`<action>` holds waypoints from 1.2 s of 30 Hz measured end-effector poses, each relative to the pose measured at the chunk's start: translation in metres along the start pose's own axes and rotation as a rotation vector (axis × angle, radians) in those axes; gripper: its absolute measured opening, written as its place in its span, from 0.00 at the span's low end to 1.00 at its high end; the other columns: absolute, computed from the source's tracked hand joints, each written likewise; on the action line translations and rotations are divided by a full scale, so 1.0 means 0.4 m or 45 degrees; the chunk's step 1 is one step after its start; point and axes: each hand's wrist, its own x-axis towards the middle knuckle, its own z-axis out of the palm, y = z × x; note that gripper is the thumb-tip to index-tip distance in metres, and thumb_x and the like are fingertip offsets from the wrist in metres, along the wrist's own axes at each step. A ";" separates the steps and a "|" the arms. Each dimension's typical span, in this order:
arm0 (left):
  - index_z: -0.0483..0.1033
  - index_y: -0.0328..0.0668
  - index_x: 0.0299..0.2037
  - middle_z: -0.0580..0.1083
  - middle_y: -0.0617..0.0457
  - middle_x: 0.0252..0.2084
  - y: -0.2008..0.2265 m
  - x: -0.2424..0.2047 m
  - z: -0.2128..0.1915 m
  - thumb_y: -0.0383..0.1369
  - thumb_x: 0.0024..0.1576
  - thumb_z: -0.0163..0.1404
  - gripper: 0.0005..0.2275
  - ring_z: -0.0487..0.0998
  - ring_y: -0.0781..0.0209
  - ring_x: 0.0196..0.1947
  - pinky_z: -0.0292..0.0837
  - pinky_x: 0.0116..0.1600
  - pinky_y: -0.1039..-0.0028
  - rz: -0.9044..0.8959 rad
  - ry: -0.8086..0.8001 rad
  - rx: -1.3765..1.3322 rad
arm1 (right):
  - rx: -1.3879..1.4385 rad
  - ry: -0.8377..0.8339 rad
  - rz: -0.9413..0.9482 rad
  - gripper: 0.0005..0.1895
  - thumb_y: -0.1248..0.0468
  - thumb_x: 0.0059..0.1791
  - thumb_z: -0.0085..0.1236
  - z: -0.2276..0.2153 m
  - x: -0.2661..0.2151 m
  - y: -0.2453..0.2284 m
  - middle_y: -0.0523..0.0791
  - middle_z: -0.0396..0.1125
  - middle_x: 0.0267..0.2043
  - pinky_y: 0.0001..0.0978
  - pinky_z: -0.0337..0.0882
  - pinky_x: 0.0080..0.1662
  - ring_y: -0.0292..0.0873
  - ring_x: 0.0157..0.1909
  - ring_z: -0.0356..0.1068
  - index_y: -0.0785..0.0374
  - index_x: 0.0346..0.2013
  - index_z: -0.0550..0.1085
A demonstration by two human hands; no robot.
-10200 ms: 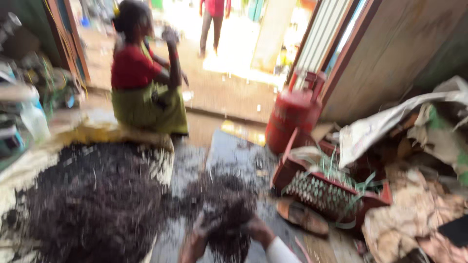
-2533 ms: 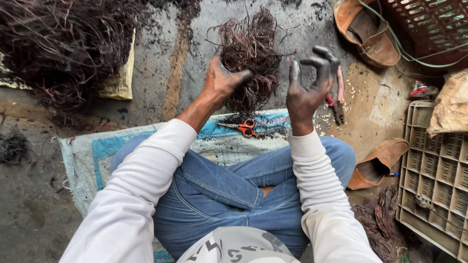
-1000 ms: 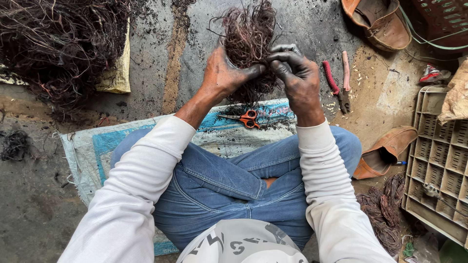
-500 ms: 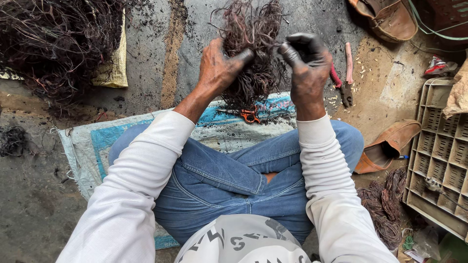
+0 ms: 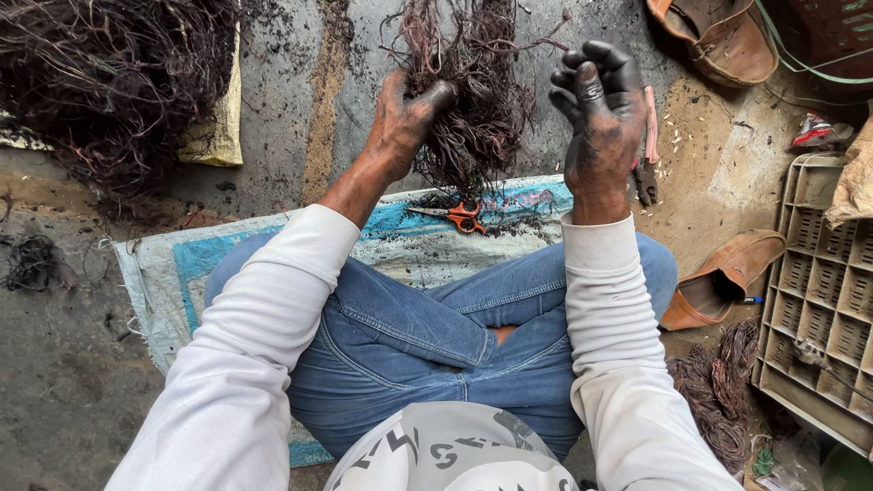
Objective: The person sits on a mat and sorts through a large pile of tangled dark wire, picking up clumps, shaking them, and using scissors to cut sections. The person moves the processed wire to a separate pile on the floor.
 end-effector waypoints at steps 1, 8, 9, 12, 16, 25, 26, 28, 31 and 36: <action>0.50 0.25 0.69 0.62 0.31 0.60 -0.001 -0.003 -0.003 0.55 0.51 0.57 0.46 0.69 0.41 0.60 0.75 0.61 0.53 0.083 -0.011 -0.006 | -0.013 -0.023 0.021 0.19 0.54 0.56 0.62 0.003 -0.003 -0.004 0.46 0.73 0.50 0.42 0.79 0.53 0.44 0.51 0.76 0.62 0.55 0.73; 0.61 0.28 0.65 0.74 0.34 0.58 0.069 -0.021 0.016 0.53 0.49 0.62 0.41 0.78 0.44 0.58 0.78 0.63 0.57 0.007 -0.030 -0.133 | -0.451 -0.380 0.289 0.44 0.45 0.51 0.60 0.079 -0.061 -0.018 0.49 0.61 0.50 0.39 0.67 0.57 0.48 0.54 0.60 0.56 0.77 0.58; 0.62 0.30 0.65 0.74 0.35 0.58 0.088 -0.028 0.015 0.52 0.50 0.63 0.40 0.78 0.45 0.58 0.77 0.64 0.58 0.064 -0.079 -0.118 | -0.380 -0.507 0.185 0.49 0.46 0.50 0.66 0.095 -0.070 -0.015 0.50 0.63 0.60 0.43 0.67 0.66 0.49 0.63 0.63 0.58 0.78 0.53; 0.61 0.33 0.68 0.74 0.38 0.60 0.149 -0.057 0.009 0.50 0.52 0.63 0.40 0.78 0.48 0.60 0.74 0.68 0.59 0.189 -0.228 -0.116 | -0.481 -0.659 -0.033 0.57 0.53 0.48 0.75 0.125 -0.079 -0.014 0.54 0.65 0.68 0.46 0.70 0.71 0.51 0.69 0.69 0.64 0.77 0.45; 0.56 0.35 0.71 0.72 0.38 0.61 0.203 -0.092 -0.001 0.50 0.49 0.63 0.43 0.75 0.46 0.61 0.71 0.69 0.57 0.090 -0.405 -0.183 | -0.780 -0.548 0.004 0.51 0.58 0.47 0.72 0.125 -0.071 -0.006 0.52 0.72 0.56 0.40 0.77 0.60 0.47 0.55 0.77 0.69 0.72 0.48; 0.48 0.47 0.75 0.57 0.36 0.74 0.206 -0.035 -0.053 0.49 0.42 0.71 0.53 0.59 0.38 0.74 0.59 0.74 0.49 0.252 -0.120 -0.232 | -0.364 -0.445 0.069 0.22 0.67 0.51 0.65 -0.003 -0.019 0.052 0.51 0.74 0.53 0.36 0.74 0.57 0.44 0.52 0.73 0.72 0.58 0.72; 0.49 0.47 0.75 0.58 0.35 0.75 0.212 -0.024 -0.073 0.50 0.42 0.73 0.54 0.58 0.37 0.75 0.58 0.76 0.49 0.275 -0.046 -0.173 | -0.711 -0.552 -0.280 0.22 0.66 0.51 0.66 -0.014 -0.014 0.059 0.51 0.73 0.54 0.36 0.74 0.58 0.46 0.54 0.73 0.69 0.57 0.73; 0.47 0.48 0.78 0.61 0.37 0.75 0.222 -0.015 -0.103 0.52 0.41 0.73 0.57 0.60 0.41 0.76 0.58 0.78 0.52 0.315 -0.226 -0.125 | -1.392 -0.707 -0.997 0.21 0.63 0.50 0.67 -0.029 -0.014 0.073 0.53 0.72 0.58 0.37 0.74 0.59 0.49 0.57 0.73 0.62 0.56 0.74; 0.51 0.47 0.78 0.65 0.41 0.75 0.240 -0.010 -0.120 0.49 0.42 0.75 0.55 0.64 0.46 0.76 0.59 0.81 0.54 0.335 -0.527 -0.275 | -1.143 -0.793 -0.922 0.31 0.63 0.50 0.66 -0.032 -0.034 0.090 0.54 0.67 0.61 0.40 0.71 0.63 0.48 0.61 0.70 0.71 0.65 0.69; 0.66 0.45 0.73 0.73 0.50 0.51 0.268 -0.030 -0.120 0.44 0.40 0.73 0.47 0.70 0.59 0.50 0.67 0.60 0.68 0.300 -0.528 -0.099 | -0.449 -0.804 0.114 0.34 0.64 0.50 0.65 0.019 -0.040 0.075 0.49 0.70 0.63 0.36 0.68 0.65 0.42 0.62 0.70 0.69 0.68 0.65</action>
